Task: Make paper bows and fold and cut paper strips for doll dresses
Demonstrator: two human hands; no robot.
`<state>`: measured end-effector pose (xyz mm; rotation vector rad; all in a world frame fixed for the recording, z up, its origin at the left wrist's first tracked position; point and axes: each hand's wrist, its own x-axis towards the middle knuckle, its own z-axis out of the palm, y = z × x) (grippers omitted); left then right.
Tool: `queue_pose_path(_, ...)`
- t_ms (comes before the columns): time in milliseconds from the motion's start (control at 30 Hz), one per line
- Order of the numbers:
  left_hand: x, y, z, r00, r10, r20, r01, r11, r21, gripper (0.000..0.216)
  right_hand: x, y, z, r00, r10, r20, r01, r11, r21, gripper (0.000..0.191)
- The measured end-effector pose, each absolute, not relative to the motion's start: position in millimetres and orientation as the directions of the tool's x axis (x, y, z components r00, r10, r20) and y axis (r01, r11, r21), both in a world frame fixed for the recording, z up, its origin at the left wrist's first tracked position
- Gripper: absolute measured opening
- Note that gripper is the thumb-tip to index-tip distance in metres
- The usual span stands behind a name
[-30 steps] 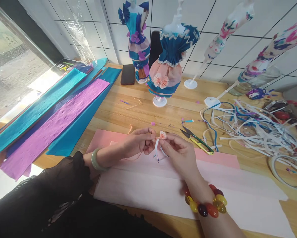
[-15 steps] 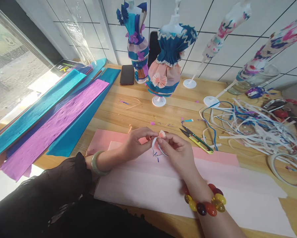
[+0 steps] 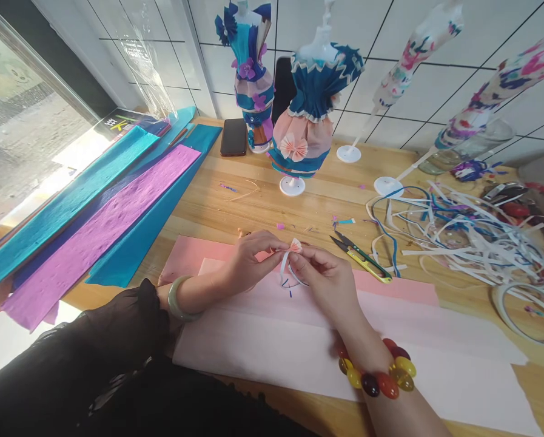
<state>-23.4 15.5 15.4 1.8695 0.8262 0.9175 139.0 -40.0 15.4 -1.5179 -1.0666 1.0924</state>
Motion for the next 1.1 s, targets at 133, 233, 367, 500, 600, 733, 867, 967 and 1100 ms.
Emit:
queue_pose_path(133,-24,16,16,0.505,0.827,0.245,0.213,-0.395,0.894,0.016,137,-40,16,0.213,0.963,-0.164,0.098,-0.188,-0.977,0.029)
queue_pose_path(233,-23,15,16,0.494,0.836,0.239,0.229,-0.39,0.892,0.015,136,-38,17,0.188,0.96,-0.208,0.021,-0.216,-0.976,0.042)
queue_pose_path(367,-22,15,15,0.474,0.851,0.227,0.209,-0.36,0.909,0.014,139,-35,16,0.184,0.961,-0.209,-0.04,-0.205,-0.978,0.055)
queue_pose_path(500,-21,15,14,0.439,0.875,0.204,0.178,-0.307,0.935,0.01,139,-35,15,0.232,0.972,-0.034,0.126,-0.064,-0.99,0.045)
queue_pose_path(600,-21,16,13,0.446,0.874,0.191,0.186,-0.3,0.936,0.009,136,-38,18,0.199,0.947,0.252,0.428,0.147,-0.892,0.035)
queue_pose_path(733,-21,16,12,0.462,0.867,0.186,0.196,-0.304,0.932,0.007,132,-42,23,-0.052,0.891,0.451,0.608,0.387,-0.694,0.027)
queue_pose_path(867,-19,17,12,0.45,0.887,0.101,0.14,-0.182,0.973,0.006,135,-42,22,-0.135,0.88,0.455,0.614,0.435,-0.659,0.029)
queue_pose_path(967,-19,19,12,0.481,0.877,-0.014,-0.017,0.025,1.0,0.01,140,-40,20,-0.16,0.883,0.44,0.621,0.437,-0.65,0.028)
queue_pose_path(1100,-22,25,12,0.566,0.818,-0.105,-0.169,0.24,0.956,0.018,142,-38,19,-0.201,0.901,0.385,0.628,0.42,-0.655,0.024)
